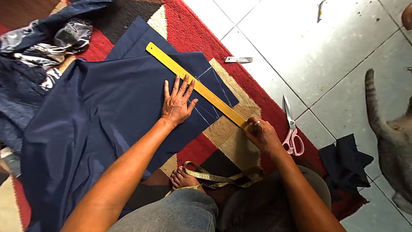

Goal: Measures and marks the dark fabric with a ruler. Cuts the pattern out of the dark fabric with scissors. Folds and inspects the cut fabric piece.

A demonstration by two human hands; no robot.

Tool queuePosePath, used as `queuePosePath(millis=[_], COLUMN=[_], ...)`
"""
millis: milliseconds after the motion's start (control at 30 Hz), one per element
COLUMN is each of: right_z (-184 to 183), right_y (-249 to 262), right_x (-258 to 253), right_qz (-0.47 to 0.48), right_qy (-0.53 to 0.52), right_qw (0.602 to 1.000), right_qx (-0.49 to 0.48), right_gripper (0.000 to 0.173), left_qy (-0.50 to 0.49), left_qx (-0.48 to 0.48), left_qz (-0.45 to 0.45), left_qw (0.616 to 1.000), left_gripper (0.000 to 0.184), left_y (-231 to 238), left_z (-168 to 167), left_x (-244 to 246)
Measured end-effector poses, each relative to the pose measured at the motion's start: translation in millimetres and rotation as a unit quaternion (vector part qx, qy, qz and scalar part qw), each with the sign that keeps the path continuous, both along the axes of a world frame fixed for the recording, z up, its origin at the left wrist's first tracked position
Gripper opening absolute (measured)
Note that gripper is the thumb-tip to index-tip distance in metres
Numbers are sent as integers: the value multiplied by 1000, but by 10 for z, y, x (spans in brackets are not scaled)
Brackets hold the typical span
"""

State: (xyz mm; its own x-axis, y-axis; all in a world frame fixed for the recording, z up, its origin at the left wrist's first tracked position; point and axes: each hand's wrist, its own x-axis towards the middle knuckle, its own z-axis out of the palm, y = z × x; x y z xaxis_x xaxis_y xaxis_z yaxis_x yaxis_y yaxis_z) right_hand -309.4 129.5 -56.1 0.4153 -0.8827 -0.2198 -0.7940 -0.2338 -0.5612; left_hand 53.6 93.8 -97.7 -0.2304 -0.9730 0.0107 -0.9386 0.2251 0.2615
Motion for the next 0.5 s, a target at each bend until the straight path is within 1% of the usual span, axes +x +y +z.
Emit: queuePosePath(millis=[333, 433, 500], right_z=[24, 61, 130], right_y=[-17, -31, -98], right_x=[5, -6, -38], right_qz=[0, 1, -20], right_qy=[7, 0, -18], right_qw=[1000, 999, 998], right_qx=[17, 37, 55], right_gripper=[32, 35, 35], left_qy=[-5, -1, 1], left_qx=[5, 1, -3], left_qz=[-1, 0, -1], left_qw=[1000, 1000, 1000], left_gripper=[65, 64, 64], left_y=[-12, 4, -15], left_z=[16, 13, 5], left_x=[-9, -4, -12])
